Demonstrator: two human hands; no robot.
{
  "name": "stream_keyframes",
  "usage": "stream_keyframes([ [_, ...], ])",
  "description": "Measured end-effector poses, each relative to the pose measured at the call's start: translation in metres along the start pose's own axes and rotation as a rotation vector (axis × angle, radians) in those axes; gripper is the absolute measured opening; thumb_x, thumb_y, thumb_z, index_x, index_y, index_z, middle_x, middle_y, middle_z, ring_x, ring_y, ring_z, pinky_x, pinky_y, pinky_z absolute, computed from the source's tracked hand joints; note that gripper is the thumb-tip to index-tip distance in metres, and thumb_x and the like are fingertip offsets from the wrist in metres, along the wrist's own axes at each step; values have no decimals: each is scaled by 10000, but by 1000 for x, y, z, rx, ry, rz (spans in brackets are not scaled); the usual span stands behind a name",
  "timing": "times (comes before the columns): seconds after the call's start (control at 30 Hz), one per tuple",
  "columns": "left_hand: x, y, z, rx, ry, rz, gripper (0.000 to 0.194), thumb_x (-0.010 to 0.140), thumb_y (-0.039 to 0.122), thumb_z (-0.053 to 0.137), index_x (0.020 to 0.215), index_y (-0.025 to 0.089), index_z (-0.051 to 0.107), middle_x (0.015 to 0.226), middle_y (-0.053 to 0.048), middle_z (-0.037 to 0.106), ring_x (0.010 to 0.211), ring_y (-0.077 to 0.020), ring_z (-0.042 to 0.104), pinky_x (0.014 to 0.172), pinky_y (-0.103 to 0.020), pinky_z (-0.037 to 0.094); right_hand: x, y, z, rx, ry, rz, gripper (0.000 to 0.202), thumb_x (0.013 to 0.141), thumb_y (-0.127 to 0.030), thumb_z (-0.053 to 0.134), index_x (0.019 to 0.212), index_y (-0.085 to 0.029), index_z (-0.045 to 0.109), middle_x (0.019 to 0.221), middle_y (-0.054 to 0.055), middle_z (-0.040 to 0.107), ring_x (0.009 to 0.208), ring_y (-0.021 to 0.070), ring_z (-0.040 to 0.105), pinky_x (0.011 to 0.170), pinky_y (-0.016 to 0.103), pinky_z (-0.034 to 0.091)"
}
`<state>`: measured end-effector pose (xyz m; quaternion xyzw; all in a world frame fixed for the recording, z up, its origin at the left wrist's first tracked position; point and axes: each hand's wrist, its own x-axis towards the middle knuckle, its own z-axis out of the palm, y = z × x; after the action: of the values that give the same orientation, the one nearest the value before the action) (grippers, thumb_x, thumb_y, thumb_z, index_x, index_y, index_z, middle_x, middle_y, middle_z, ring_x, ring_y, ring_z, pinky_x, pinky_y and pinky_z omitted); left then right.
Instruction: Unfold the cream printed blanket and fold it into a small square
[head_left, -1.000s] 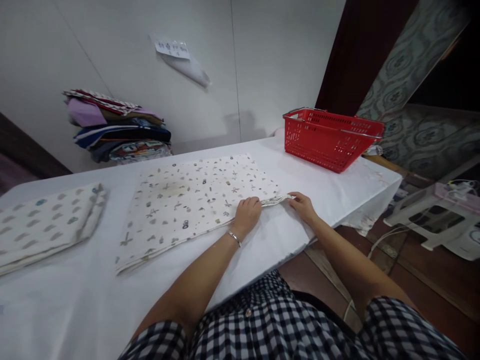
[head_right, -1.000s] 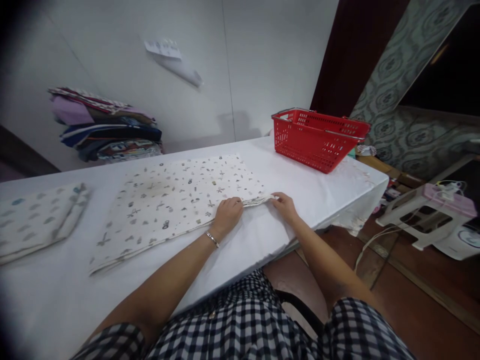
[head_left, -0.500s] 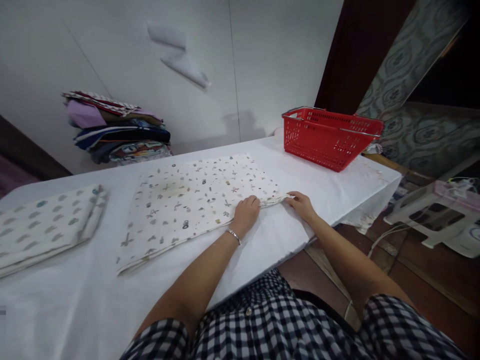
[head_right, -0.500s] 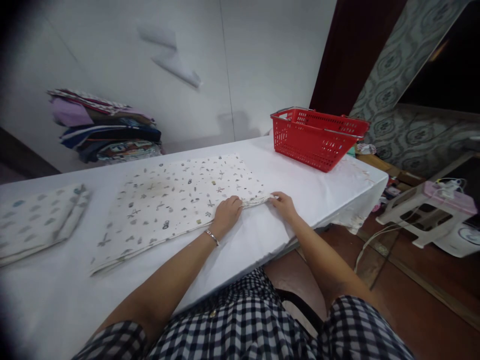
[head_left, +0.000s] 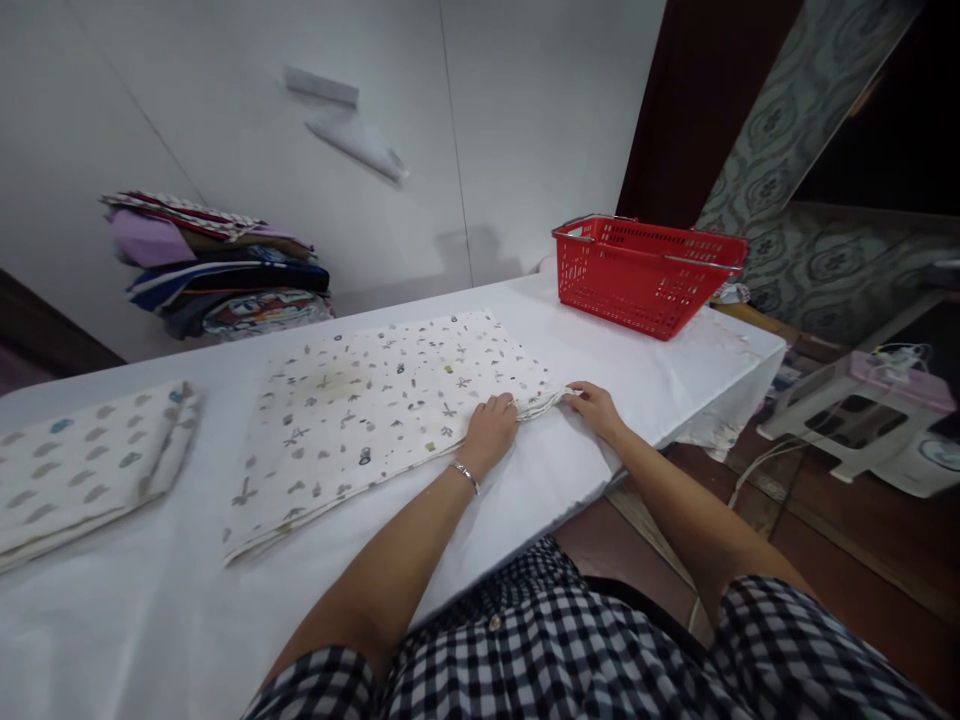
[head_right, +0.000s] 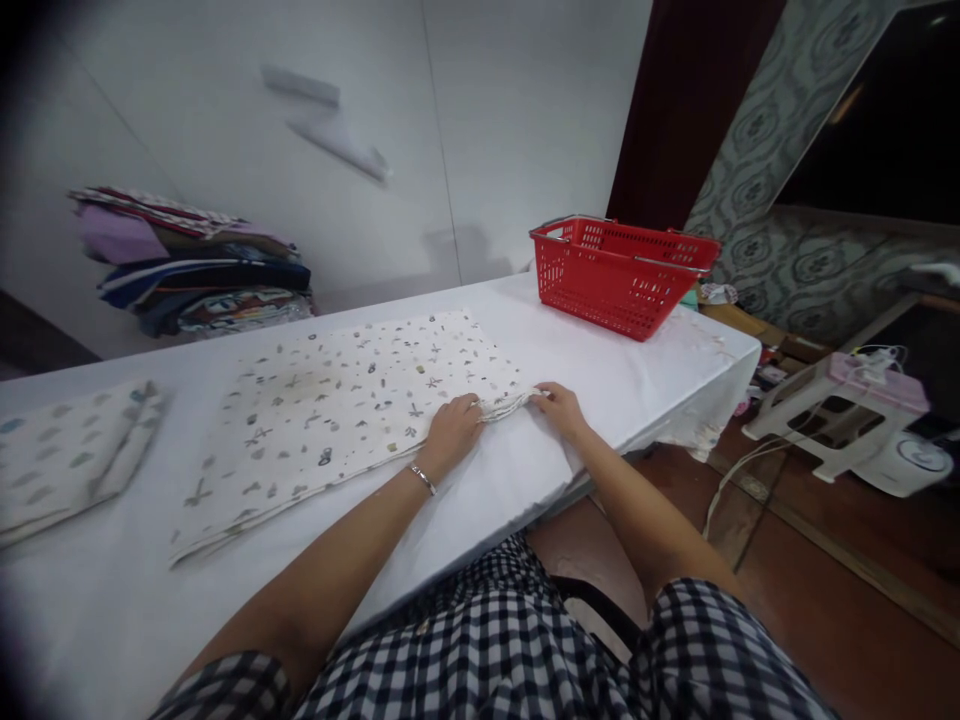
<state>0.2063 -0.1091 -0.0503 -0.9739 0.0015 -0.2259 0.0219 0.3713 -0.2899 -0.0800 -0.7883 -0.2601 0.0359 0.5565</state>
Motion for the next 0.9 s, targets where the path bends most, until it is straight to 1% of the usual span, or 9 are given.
stream_keyframes([
  [0.13, -1, 3, -5, -24, 20, 62, 117, 845, 111, 477, 885, 172, 568, 1130, -85, 575, 1003, -209, 512, 801, -344, 417, 0, 2, -2, -46, 18, -53, 365, 710, -457, 605, 925, -170, 673, 592, -4, 587, 535, 134, 491, 546, 272, 407],
  [0.23, -4, 4, -10, -46, 57, 92, 125, 838, 101, 478, 889, 168, 571, 1144, -85, 574, 1064, -211, 493, 847, -352, 407, 1, 5, -4, -110, 16, -168, 343, 724, -447, 598, 943, -194, 671, 787, 34, 658, 617, 146, 530, 621, 296, 450],
  [0.3, -5, 4, -13, -41, 55, 90, 123, 837, 101, 474, 863, 168, 574, 1144, -84, 578, 1069, -214, 494, 847, -358, 407, 2, 4, -5, -146, -12, -244, 307, 734, -428, 603, 941, -212, 673, 933, 50, 668, 682, 155, 553, 681, 313, 464],
  [0.37, -5, 6, -16, -33, 54, 106, 141, 847, 102, 457, 864, 167, 581, 1154, -87, 575, 1074, -215, 493, 858, -367, 402, 4, 2, -7, -168, -17, -287, 287, 758, -415, 593, 956, -225, 673, 1009, 53, 661, 709, 160, 563, 703, 322, 467],
  [0.5, -1, 10, -19, -20, 68, 167, 185, 874, 109, 420, 869, 170, 596, 1162, -93, 572, 1090, -218, 485, 894, -387, 383, 7, -5, -14, -229, -35, -322, 273, 782, -405, 579, 976, -238, 675, 968, 46, 671, 714, 170, 572, 710, 327, 468],
  [0.6, 3, 11, -21, -28, 72, 116, 179, 876, 120, 433, 872, 172, 604, 1160, -91, 577, 1069, -216, 493, 881, -389, 386, 6, -7, -19, -220, 42, -326, 299, 797, -424, 561, 997, -230, 669, 1041, 64, 660, 736, 172, 579, 719, 330, 480],
  [0.63, 4, 11, -21, -33, 72, 96, 175, 872, 120, 440, 857, 173, 606, 1158, -88, 579, 1067, -216, 495, 872, -387, 389, 5, -6, -21, -223, 41, -327, 303, 794, -427, 561, 995, -228, 669, 1070, 70, 654, 762, 179, 586, 729, 337, 485],
  [0.73, 6, 10, -20, -45, 82, 74, 182, 876, 122, 442, 810, 174, 603, 1162, -80, 581, 1080, -213, 488, 866, -384, 388, 1, -2, -23, -257, -24, -340, 287, 789, -415, 559, 979, -234, 675, 1114, 73, 644, 867, 208, 596, 777, 365, 491],
  [0.9, 3, 10, -17, -38, 86, 132, 176, 882, 118, 443, 797, 166, 589, 1123, -69, 592, 1036, -205, 497, 860, -373, 379, -2, 0, -25, -291, -46, -357, 262, 805, -385, 553, 984, -235, 673, 1118, 74, 640, 859, 205, 606, 785, 363, 493],
])
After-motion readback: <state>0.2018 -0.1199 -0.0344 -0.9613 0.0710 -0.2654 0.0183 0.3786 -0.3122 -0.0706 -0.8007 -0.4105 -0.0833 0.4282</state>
